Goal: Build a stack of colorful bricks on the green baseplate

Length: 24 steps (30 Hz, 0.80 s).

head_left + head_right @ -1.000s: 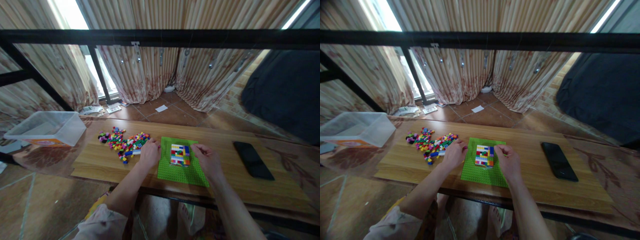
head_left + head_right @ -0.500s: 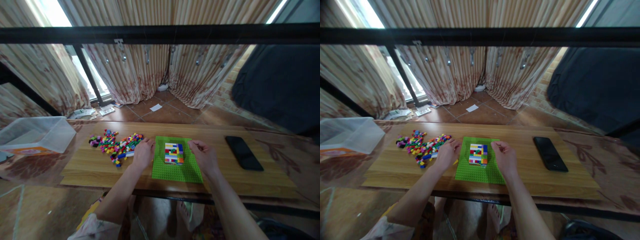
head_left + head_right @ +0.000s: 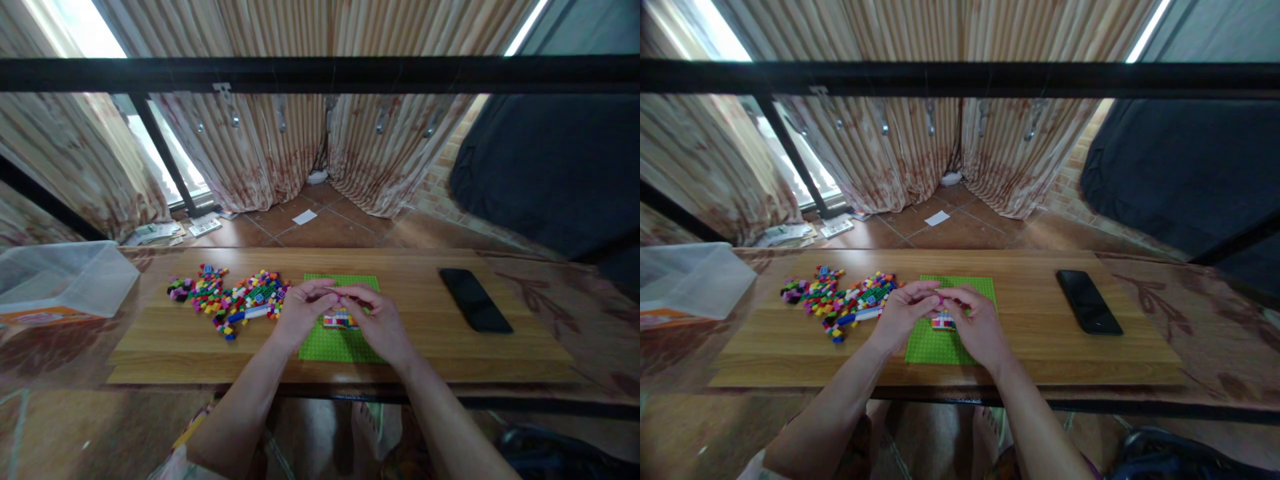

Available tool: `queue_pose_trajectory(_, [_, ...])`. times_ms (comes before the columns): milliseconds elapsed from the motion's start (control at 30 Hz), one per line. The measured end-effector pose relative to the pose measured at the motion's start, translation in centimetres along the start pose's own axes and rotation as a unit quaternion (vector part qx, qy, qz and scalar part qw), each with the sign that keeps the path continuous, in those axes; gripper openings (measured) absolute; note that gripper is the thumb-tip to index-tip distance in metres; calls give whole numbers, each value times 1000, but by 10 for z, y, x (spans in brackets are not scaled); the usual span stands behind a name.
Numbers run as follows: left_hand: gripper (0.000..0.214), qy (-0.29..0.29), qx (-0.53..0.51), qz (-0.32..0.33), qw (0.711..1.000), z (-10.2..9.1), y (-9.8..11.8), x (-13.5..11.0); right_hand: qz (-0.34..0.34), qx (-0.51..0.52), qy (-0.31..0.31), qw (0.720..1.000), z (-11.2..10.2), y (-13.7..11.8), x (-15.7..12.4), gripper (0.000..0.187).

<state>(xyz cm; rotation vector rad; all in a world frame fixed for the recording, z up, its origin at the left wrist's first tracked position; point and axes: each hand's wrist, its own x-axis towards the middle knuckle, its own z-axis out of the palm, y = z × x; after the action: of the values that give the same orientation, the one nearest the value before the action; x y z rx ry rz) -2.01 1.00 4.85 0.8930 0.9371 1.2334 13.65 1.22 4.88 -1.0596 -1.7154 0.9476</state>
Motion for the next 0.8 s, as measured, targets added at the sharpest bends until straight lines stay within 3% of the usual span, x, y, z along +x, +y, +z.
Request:
queue_pose_trajectory(300, [44,-16,-66,-32,997,5,-4,4,-39,-29,42,998,-5,3,-4,17])
queue_pose_trajectory(467, [40,-17,-27,-29,999,8,-5,6,-48,-58,80,994,-5,6,-4,16])
queue_pose_trajectory(600, [27,62,59,18,996,-3,-8,13,-1,-92,103,990,-14,18,0,19])
queue_pose_trajectory(700, [18,138,187,54,971,-15,-13,19,26,-123,90,988,-18,28,2,22])
queue_pose_trajectory(800, [18,136,298,62,943,-19,-17,20,20,-150,66,986,-15,32,2,22])
